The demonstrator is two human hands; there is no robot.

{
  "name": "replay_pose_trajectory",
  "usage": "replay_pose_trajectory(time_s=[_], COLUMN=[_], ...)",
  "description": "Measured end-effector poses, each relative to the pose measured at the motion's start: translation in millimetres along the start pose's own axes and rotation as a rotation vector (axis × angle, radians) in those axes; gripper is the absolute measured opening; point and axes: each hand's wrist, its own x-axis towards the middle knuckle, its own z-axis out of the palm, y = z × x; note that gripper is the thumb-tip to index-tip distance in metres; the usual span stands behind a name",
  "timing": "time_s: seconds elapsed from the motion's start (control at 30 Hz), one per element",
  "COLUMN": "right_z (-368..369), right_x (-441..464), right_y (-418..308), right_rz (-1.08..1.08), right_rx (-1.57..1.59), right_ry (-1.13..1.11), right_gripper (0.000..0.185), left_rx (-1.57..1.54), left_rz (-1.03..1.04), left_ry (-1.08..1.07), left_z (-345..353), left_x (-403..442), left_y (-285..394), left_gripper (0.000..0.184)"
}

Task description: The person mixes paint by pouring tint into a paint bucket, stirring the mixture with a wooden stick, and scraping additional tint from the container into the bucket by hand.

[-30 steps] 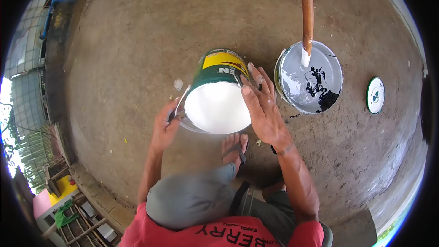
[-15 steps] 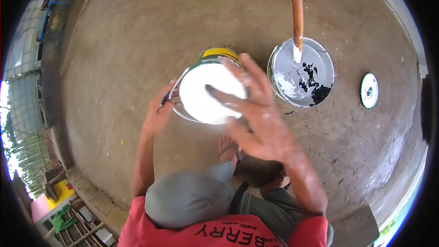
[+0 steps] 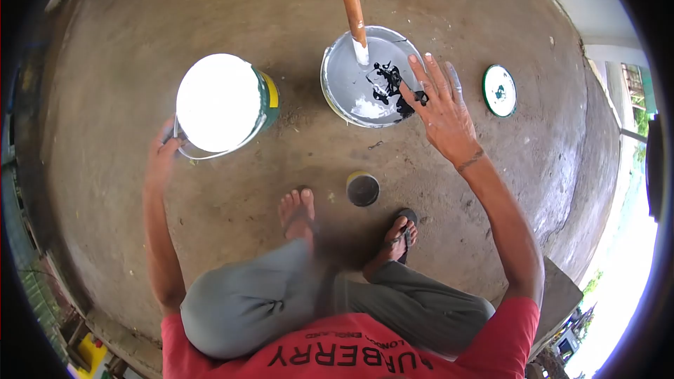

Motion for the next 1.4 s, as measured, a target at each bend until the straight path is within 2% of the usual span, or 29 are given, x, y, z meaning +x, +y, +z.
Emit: replay_pose_trajectory(time_s=[0.13, 0.23, 0.3, 0.43, 0.53, 0.63, 0.7, 0.77, 0.9, 0.93, 1.0, 1.03, 1.1, 1.2, 1.27, 1.3, 1.37, 1.4], right_z=[-15, -21, -29, -34, -10, 5, 2, -2, -15, -16, -19, -23, -32, -35, -19, -13, -36, -46], right_x=[-25, -44, -52, -54, -47, -56, -72, -85, -95, -96, -103, -108, -116, -125, -129, -131, -138, -147], right_y=[5, 11, 16, 16, 5, 1, 6, 9, 7, 8, 13, 16, 23, 36, 58, 71, 96, 109], right_rz=[-0.075, -0.101, -0.13, 0.008, 0.054, 0.056, 0.06, 0.088, 0.168, 0.174, 0.171, 0.258, 0.425, 0.378, 0.414, 0.427, 0.599, 0.711], right_rx=[-0.072, -0.122, -0.213, -0.091, -0.021, 0.033, 0.03, 0.036, 0.028, 0.139, 0.357, 0.559, 0.96, 0.922, 0.891, 0.87, 0.893, 0.906], right_ry=[-0.073, -0.1, -0.108, -0.067, 0.013, 0.024, 0.0, 0.083, 0.237, 0.285, 0.383, 0.28, 0.066, 0.242, 0.433, 0.531, 0.702, 0.741], right_gripper=[0.059, 0.061, 0.063, 0.066, 0.066, 0.067, 0.069, 0.07, 0.074, 0.074, 0.075, 0.071, 0.064, 0.063, 0.07, 0.074, 0.076, 0.075], left_rx=[0.008, 0.218, 0.176, 0.21, 0.213, 0.16, -0.01, -0.145, -0.247, -0.254, -0.169, -0.131, -0.087, 0.01, 0.149, 0.118, -0.12, -0.329], left_rz=[-0.003, -0.006, -0.112, -0.175, -0.055, 0.079, 0.075, 0.117, 0.186, 0.189, 0.223, 0.231, 0.313, 0.472, 0.648, 0.542, 0.479, 0.515], left_ry=[-0.033, 0.053, 0.115, 0.174, 0.319, 0.366, 0.352, 0.323, 0.331, 0.345, 0.286, 0.266, 0.243, 0.147, 0.142, 0.006, -0.247, -0.37], left_z=[-8, 5, 8, 28, 41, 49, 58, 71, 81, 82, 83, 81, 65, 70, 62, 54, 61, 90], left_x=[5, -5, -11, -47, -55, -50, -46, -41, -39, -37, -45, -56, -74, -132, -160, -177, -199, -202], left_y=[-3, 23, 22, 47, 49, 62, 78, 94, 113, 118, 144, 157, 189, 280, 325, 356, 397, 413], left_gripper=[0.058, 0.057, 0.055, 0.055, 0.058, 0.062, 0.062, 0.061, 0.055, 0.054, 0.056, 0.058, 0.049, 0.055, 0.063, 0.065, 0.054, 0.047])
